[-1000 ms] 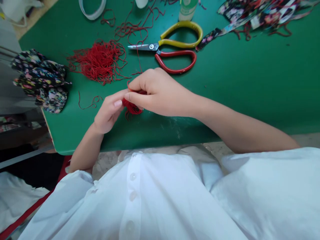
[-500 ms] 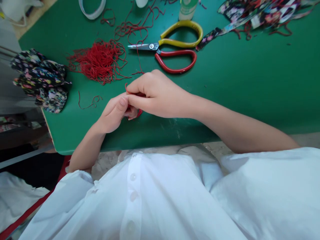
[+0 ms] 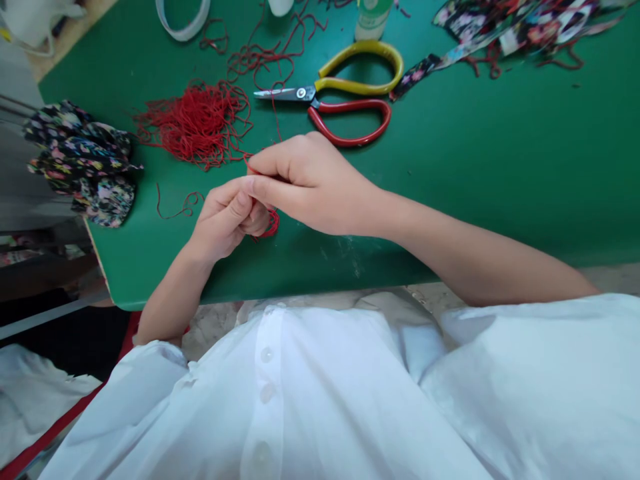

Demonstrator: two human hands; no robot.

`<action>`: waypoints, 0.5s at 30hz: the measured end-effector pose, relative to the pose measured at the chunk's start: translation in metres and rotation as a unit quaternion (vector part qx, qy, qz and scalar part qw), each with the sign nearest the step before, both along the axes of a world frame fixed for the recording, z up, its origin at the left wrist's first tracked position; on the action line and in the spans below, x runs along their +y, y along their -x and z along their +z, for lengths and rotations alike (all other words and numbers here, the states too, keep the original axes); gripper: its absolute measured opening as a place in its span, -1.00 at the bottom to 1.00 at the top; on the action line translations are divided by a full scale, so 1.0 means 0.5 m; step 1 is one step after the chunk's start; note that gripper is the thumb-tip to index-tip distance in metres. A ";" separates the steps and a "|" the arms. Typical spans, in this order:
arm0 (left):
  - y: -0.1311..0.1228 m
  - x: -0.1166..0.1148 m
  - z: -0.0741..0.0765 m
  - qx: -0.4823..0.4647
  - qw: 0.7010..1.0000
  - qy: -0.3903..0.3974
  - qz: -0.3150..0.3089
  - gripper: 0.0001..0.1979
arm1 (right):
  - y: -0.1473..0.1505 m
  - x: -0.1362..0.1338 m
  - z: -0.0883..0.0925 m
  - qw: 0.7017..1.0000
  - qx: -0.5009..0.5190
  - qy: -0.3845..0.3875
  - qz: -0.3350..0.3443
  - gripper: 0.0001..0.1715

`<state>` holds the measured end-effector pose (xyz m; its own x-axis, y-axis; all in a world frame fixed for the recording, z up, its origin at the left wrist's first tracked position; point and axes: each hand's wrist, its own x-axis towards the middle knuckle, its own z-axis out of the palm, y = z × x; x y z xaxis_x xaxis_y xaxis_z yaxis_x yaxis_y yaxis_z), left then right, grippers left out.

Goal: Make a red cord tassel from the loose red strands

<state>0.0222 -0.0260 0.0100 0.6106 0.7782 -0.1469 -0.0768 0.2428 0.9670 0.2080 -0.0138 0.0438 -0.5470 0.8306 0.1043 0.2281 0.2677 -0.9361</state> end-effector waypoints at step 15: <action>-0.006 -0.001 0.010 0.048 0.995 -0.039 0.076 -0.66 | 0.015 0.001 -0.010 0.979 0.099 0.117 -0.134 -0.67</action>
